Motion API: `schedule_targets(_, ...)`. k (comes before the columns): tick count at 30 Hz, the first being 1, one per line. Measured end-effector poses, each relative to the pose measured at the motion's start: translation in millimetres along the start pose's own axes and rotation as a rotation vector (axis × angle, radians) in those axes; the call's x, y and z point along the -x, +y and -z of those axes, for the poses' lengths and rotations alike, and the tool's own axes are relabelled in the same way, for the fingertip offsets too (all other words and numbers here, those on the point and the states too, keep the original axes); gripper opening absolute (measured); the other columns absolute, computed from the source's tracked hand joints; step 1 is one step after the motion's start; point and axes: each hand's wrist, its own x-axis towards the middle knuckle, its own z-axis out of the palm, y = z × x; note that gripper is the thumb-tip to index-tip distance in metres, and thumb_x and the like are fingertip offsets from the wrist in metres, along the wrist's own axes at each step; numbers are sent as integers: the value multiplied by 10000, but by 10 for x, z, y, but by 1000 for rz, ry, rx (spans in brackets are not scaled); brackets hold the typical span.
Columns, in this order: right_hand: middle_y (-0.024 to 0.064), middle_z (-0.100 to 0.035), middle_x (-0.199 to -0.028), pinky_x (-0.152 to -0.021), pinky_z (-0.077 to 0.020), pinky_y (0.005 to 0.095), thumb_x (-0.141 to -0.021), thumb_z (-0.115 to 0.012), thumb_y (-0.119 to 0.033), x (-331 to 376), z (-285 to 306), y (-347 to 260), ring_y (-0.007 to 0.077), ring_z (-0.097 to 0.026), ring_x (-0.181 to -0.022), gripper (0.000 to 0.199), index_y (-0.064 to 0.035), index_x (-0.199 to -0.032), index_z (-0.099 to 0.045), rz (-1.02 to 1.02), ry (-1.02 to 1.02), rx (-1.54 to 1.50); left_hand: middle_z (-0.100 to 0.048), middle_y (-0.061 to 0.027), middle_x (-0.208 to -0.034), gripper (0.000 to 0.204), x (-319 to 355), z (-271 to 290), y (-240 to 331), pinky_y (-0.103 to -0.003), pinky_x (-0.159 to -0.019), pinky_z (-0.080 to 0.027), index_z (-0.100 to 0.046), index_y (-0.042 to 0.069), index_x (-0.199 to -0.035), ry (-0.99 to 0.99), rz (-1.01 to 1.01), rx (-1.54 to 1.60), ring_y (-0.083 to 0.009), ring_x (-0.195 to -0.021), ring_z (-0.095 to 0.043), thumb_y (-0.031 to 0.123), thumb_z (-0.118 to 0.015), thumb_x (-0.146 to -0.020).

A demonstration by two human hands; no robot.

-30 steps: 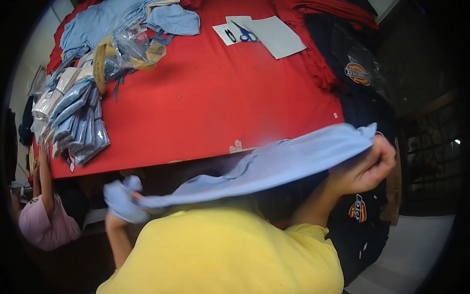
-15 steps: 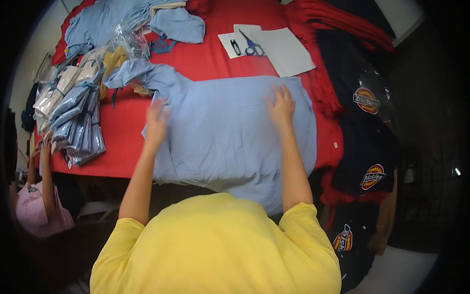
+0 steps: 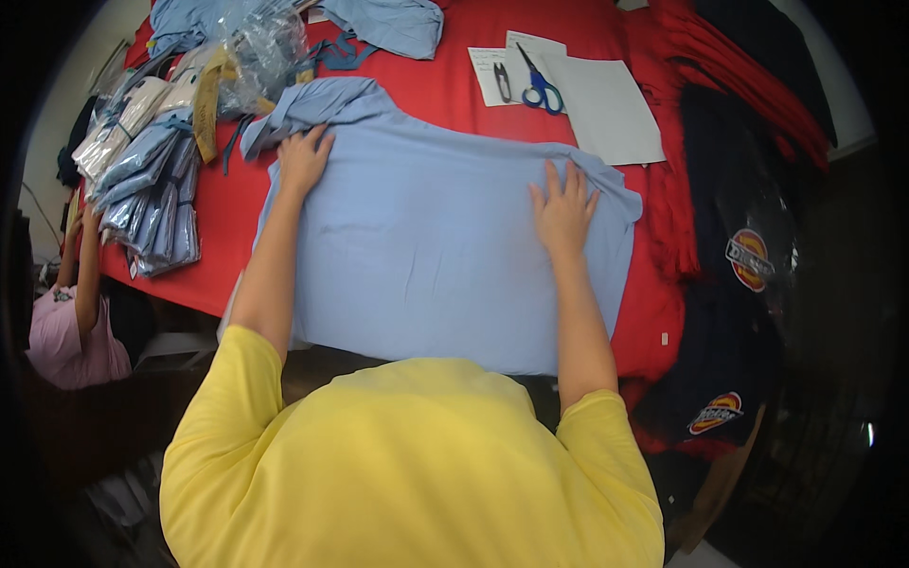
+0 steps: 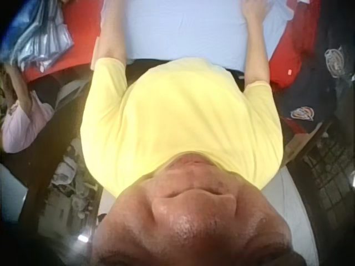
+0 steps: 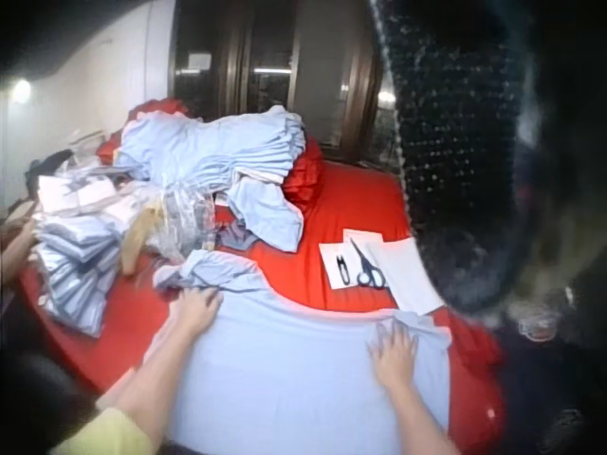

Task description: The person folds light blue shirts on a red table using a cardboard template to guide the folds. They smooth the fabric, fold sleeves and sides, and stack the finished shirts. A coworker is visible in the background handling other garments.

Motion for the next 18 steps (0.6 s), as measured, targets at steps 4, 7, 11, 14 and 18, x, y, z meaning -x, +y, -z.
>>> schedule_targets(4,143,-372,-1468,-1116,-147,604,-956,-434,-500,-228,-11,-85,321,-286,-1382,550,-195,-1413,-430,-116,-64,24,-657,-202,-1040,365,-226,313,-424,-383,-862,-472,-671,95,-1160,-151,19,558,-355,-975,-606,310,-634,-867)
schedule_targets(7,151,-365,-1467,-1114,-152,604,-959,-428,-493,-193,-41,-3,323,-288,-1378,554,-180,-1416,-420,-140,-73,85,-675,-182,-1027,357,100,546,-457,-341,-803,-493,-662,-30,-1099,-265,141,254,-265,-946,-645,231,-664,-856)
schedule_targets(11,159,-354,-1470,-1117,-153,597,-963,-423,-480,-256,-2,-103,323,-291,-1373,560,-166,-1426,-401,-109,-73,94,-679,-109,-1032,313,163,613,-786,-314,-817,-487,-658,-33,-1076,-242,393,1059,-190,-948,-631,190,-678,-858)
schedule_targets(14,164,-356,-1466,-1119,-153,591,-964,-427,-469,-286,18,-116,325,-296,-1369,555,-165,-1428,-399,-104,-71,75,-703,-118,-1016,265,70,582,-1025,-327,-820,-493,-667,-2,-1072,-126,456,1031,-227,-917,-666,160,-629,-866)
schedule_targets(18,167,-352,-1472,-1125,-148,580,-963,-435,-461,-271,3,-108,324,-288,-1378,554,-162,-1427,-402,-121,-72,40,-693,-201,-950,310,-17,500,-1074,-376,-785,-504,-676,38,-1071,33,423,150,-321,-903,-679,242,-617,-846)
